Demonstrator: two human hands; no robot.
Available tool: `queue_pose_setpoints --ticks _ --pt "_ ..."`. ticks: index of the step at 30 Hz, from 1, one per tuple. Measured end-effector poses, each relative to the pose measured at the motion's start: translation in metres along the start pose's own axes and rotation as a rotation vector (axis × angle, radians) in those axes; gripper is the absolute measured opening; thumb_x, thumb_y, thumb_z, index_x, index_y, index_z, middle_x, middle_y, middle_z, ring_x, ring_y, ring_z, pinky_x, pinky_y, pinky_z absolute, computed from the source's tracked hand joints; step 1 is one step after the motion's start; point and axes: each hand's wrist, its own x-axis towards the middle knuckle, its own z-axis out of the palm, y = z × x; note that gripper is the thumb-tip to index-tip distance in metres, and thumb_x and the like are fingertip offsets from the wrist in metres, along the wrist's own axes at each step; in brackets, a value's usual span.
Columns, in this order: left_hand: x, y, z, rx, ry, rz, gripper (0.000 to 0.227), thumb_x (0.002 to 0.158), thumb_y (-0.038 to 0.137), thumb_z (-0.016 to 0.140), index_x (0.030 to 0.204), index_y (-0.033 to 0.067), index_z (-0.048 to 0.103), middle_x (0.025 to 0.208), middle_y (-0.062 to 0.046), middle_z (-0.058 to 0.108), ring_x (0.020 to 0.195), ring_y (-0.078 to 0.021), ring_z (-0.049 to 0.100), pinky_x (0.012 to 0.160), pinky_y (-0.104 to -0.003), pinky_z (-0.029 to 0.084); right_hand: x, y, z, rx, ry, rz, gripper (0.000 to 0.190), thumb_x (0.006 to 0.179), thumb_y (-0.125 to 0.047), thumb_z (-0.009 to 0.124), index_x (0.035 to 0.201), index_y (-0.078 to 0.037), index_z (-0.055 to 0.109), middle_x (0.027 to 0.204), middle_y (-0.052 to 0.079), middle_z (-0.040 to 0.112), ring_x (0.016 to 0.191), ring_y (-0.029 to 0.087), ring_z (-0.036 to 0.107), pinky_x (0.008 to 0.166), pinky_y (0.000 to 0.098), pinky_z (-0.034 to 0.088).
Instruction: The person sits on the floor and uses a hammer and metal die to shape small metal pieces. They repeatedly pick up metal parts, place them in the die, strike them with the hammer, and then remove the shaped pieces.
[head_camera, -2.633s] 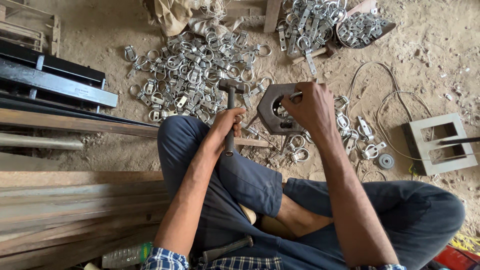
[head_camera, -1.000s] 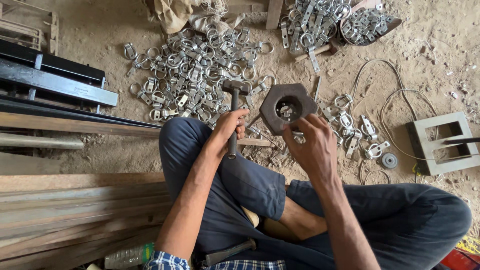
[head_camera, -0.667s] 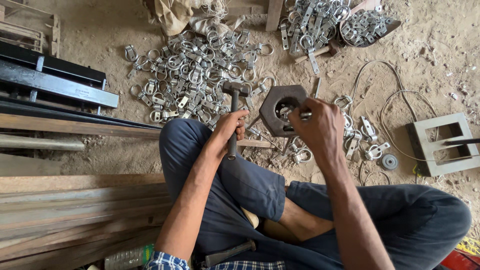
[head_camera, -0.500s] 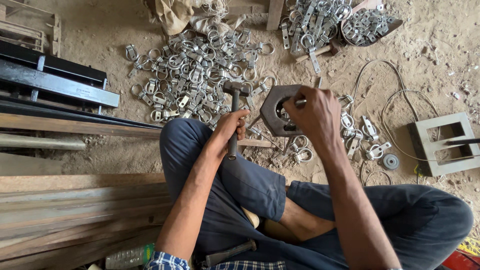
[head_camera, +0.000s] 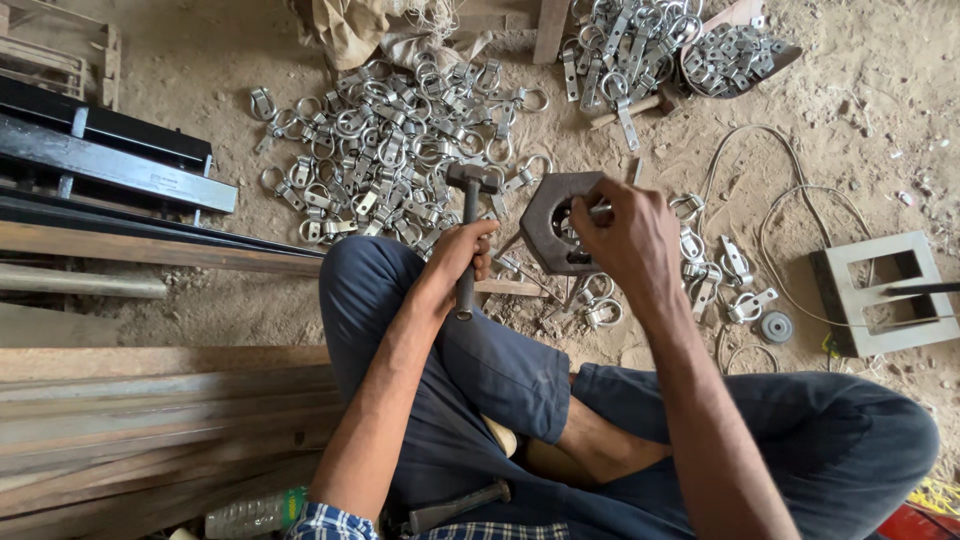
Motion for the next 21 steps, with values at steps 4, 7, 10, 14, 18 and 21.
queue_pose_setpoints --ticks 4,7,10,14,18,21 --pt "0.000 0.001 0.002 -0.050 0.001 -0.012 0.022 0.093 0.025 0.067 0.082 0.0120 0.053 0.060 0.008 0.046 0.047 -0.0035 0.044 0.042 -0.021 0.040 -0.016 -0.018 -0.007 -0.062 -0.036 0.082 0.020 0.096 -0.019 0.069 0.092 0.000 0.072 0.095 0.014 0.078 0.070 0.020 0.076 0.051 0.0319 0.059" --pt "0.006 0.000 0.002 -0.094 -0.016 -0.039 0.030 0.093 0.025 0.069 0.080 0.0111 0.046 0.059 0.007 0.045 0.046 -0.0043 0.042 0.040 -0.022 0.036 -0.040 -0.040 -0.016 -0.050 -0.055 0.117 0.020 0.094 -0.022 0.072 0.093 -0.002 0.073 0.096 0.013 0.076 0.077 0.021 0.075 0.061 0.0350 0.059" --pt "0.007 -0.003 0.001 -0.077 -0.018 -0.034 0.026 0.093 0.024 0.068 0.083 0.0113 0.048 0.061 0.008 0.044 0.047 -0.0030 0.042 0.041 -0.021 0.036 -0.054 -0.058 -0.023 -0.058 -0.036 0.128 0.023 0.092 -0.025 0.075 0.100 -0.003 0.072 0.106 0.014 0.074 0.089 0.024 0.070 0.076 0.0408 0.058" --pt "0.006 -0.001 0.004 -0.125 -0.033 -0.037 0.023 0.092 0.022 0.068 0.083 0.0121 0.049 0.060 0.008 0.043 0.047 -0.0027 0.040 0.040 -0.021 0.036 -0.068 -0.058 -0.028 -0.069 0.028 0.028 0.048 0.094 -0.025 0.076 0.134 -0.006 0.056 0.138 0.019 0.053 0.122 0.033 0.057 0.100 0.0513 0.049" --pt "0.002 0.003 0.003 -0.074 0.000 -0.031 0.024 0.092 0.022 0.068 0.083 0.0105 0.049 0.060 0.007 0.045 0.047 -0.0039 0.041 0.040 -0.022 0.036 -0.098 -0.047 -0.010 -0.231 0.228 -0.072 0.084 0.091 -0.020 0.075 0.160 -0.011 0.027 0.164 0.025 0.022 0.149 0.043 0.032 0.118 0.0644 0.036" --pt "0.005 0.000 0.003 -0.091 -0.004 -0.021 0.019 0.092 0.020 0.067 0.086 0.0101 0.053 0.061 0.007 0.045 0.047 -0.0034 0.042 0.041 -0.021 0.037 -0.136 -0.044 0.008 -0.200 0.314 -0.082 0.096 0.094 -0.019 0.077 0.165 -0.007 0.014 0.167 0.031 0.010 0.157 0.048 0.020 0.124 0.0685 0.032"
